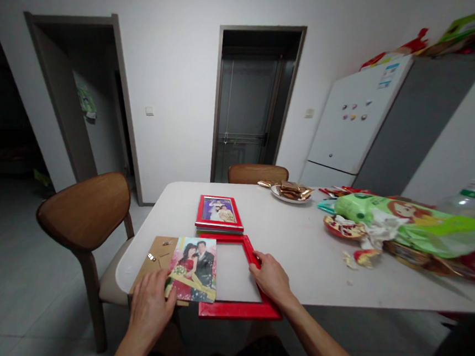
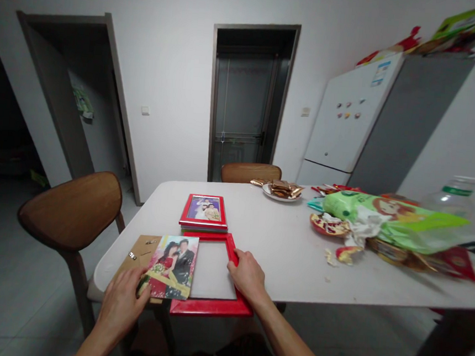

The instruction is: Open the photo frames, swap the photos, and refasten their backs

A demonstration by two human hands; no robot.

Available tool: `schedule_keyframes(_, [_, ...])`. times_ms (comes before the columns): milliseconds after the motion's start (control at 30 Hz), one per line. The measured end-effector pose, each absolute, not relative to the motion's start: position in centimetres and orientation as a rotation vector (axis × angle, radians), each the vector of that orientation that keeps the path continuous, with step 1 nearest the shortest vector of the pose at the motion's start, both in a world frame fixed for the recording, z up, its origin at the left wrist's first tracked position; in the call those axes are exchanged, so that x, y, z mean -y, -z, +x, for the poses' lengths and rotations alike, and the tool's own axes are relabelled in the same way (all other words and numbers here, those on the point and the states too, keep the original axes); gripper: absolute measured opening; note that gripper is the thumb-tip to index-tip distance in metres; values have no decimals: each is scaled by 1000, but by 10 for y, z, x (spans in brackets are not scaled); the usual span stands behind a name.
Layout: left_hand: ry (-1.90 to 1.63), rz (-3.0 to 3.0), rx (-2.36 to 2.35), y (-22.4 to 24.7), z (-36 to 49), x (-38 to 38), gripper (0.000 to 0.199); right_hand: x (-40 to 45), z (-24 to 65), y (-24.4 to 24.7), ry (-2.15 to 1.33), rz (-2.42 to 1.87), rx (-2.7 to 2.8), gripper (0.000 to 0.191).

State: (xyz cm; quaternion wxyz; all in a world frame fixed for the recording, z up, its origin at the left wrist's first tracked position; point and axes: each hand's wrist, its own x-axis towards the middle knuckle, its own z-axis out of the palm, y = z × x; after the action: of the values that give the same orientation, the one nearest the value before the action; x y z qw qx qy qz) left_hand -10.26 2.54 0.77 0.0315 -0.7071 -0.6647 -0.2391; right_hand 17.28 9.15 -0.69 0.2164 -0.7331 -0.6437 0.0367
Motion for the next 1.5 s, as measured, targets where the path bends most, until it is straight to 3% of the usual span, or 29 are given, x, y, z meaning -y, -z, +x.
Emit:
schedule_keyframes(267, [668,-2653,1666,4,-84,-25,54,-88,169,3,-114,-1972,1827,36])
schedule_keyframes(567, [816,-2538,1452,13,-80,-38,43,-83,162,-2,-37,-1881,1803,39])
schedule_keyframes(733, [1395,-2306,1564,-21,-92,-50,35,-75,146,-25,-129,-1522,1731,39])
schedule_keyframes(867, [2033,-1962,1869,-58,-85,-53,33,-62,123,-37,-672,-1235,1724,30])
schedule_keyframes(1000, [2950,-1798,1856,-63,-51,-50,37,-57,102,-29,-1327,-1166,1397,31])
schedule_keyframes(1067, [3318,-1777,1731,-58,-32,-47,41,-59,98,-25,-1473,-1080,1118,31])
schedule_keyframes(1133, [3460,-1879,1664,-52,-20,-45,44,-63,102,-25,-1447,-989,921,27])
schedule_keyframes(1200, [3405,-2029,1709,-45,-17,-44,46,-69,114,-30,-1314,-998,858,26])
schedule_keyframes(1300, [3045,-2184,1944,-33,-26,-45,51,-80,140,-37,-1189,-1125,944,29])
schedule_keyframes(1500, [1716,-2629,2179,-16,-36,-37,45,-95,167,-28,-1311,-1284,1122,37])
